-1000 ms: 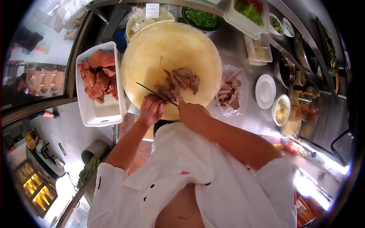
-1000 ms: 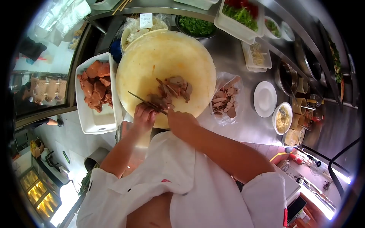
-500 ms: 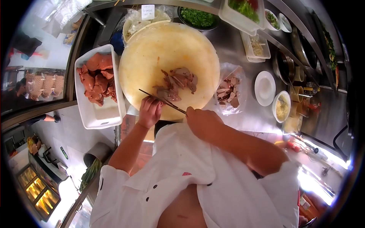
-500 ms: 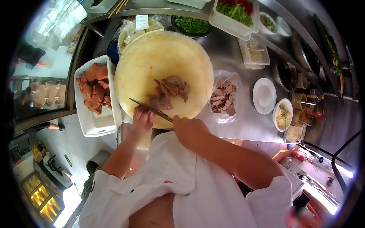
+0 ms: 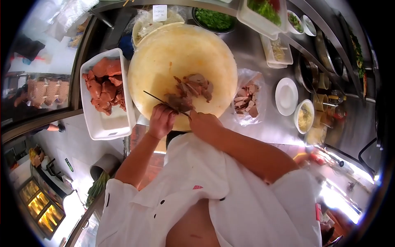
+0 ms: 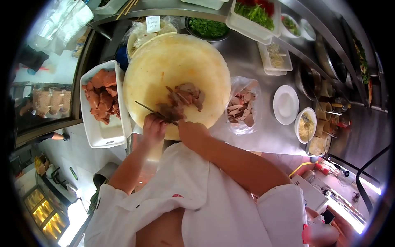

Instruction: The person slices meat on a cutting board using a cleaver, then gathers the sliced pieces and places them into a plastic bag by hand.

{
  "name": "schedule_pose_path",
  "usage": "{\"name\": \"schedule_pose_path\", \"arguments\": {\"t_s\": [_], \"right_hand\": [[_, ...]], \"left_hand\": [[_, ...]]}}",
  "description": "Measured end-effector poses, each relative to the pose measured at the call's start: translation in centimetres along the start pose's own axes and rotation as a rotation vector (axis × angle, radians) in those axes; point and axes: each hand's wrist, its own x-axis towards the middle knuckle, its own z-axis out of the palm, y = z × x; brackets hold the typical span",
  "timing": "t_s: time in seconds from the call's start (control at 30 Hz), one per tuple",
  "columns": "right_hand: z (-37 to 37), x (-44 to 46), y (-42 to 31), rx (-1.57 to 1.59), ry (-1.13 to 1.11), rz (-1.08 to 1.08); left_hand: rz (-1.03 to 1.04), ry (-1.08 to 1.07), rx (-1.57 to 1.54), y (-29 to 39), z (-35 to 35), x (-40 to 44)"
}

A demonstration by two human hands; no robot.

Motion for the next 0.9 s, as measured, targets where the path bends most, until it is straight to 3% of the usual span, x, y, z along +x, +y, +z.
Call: {"name": "schedule_pose_path", "arguments": {"t_s": [0.07, 0.17, 0.53, 0.9], "right_hand": [[-0.2, 0.5, 0.5, 0.093, 0.0, 0.073], [-0.8, 0.3, 1.8, 0.084, 0.041, 0.009], [-6.9, -5.4, -2.4, 0.086, -0.165, 0.135], [-4.4, -2.1, -2.2, 0.102, -0.109, 0.047]], "left_hand": [[-0.014, 0.011, -0.001, 0.1, 0.0, 0.0], [-0.019, -0.007, -0.015, 0.0, 0.1, -0.2], [-0.022, -0.032, 0.043, -0.2, 0.1, -1.2], [-0.023, -0.025, 0.002, -0.2, -0.1, -0.7]]}}
